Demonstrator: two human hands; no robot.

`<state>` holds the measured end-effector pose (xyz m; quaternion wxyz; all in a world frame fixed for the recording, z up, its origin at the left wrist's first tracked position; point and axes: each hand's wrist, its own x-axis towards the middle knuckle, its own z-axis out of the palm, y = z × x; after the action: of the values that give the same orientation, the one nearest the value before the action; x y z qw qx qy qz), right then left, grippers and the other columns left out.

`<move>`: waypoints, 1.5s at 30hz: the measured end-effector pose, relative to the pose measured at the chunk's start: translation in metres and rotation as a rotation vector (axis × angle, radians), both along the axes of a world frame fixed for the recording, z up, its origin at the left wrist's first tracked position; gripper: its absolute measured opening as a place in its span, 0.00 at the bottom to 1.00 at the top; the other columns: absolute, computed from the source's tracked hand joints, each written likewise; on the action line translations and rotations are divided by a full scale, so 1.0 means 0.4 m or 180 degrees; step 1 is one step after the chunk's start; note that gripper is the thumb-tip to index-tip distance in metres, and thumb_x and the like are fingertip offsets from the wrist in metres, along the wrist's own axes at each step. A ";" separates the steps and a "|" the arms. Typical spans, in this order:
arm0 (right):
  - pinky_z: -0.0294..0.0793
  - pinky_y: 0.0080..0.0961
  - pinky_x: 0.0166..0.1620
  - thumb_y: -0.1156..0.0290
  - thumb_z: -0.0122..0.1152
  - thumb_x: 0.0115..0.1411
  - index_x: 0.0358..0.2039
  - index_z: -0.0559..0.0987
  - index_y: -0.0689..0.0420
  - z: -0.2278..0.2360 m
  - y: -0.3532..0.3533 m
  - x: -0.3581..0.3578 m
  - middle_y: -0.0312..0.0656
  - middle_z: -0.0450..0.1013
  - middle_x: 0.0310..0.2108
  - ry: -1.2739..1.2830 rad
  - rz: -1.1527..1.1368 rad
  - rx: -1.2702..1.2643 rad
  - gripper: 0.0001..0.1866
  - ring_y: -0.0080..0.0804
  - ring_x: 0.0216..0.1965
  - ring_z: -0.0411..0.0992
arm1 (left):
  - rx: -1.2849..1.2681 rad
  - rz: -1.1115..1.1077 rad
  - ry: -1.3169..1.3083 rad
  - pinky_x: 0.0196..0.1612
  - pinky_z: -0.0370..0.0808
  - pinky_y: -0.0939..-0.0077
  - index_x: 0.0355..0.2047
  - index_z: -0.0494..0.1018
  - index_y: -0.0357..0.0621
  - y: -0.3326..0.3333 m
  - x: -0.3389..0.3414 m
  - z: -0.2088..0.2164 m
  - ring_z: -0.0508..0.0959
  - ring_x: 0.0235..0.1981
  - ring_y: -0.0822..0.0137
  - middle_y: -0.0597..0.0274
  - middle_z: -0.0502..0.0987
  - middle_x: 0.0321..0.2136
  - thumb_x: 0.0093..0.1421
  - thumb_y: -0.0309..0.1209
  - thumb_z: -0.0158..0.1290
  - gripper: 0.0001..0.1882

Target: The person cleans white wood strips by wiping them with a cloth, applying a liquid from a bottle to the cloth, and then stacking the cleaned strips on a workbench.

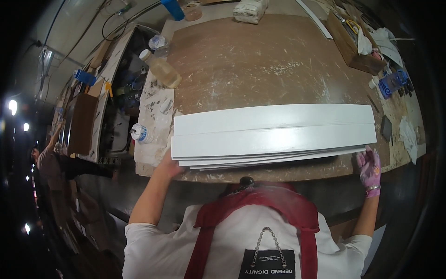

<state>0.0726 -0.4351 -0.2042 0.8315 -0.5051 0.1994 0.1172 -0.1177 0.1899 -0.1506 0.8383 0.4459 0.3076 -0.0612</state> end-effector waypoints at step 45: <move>0.76 0.32 0.49 0.57 0.49 0.65 0.50 0.73 0.59 -0.119 0.263 0.188 0.42 0.75 0.47 0.1151 0.1263 0.1401 0.21 0.31 0.45 0.75 | -0.0209 0.0580 0.0583 0.58 0.67 0.65 0.58 0.61 0.38 -0.062 -0.025 -0.129 0.67 0.56 0.57 0.52 0.66 0.56 0.66 0.40 0.43 0.25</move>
<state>0.1476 -0.3301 -0.2518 0.8327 -0.3137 0.2114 0.4044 -0.1276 0.1650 -0.2023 0.8230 0.3810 0.4199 -0.0354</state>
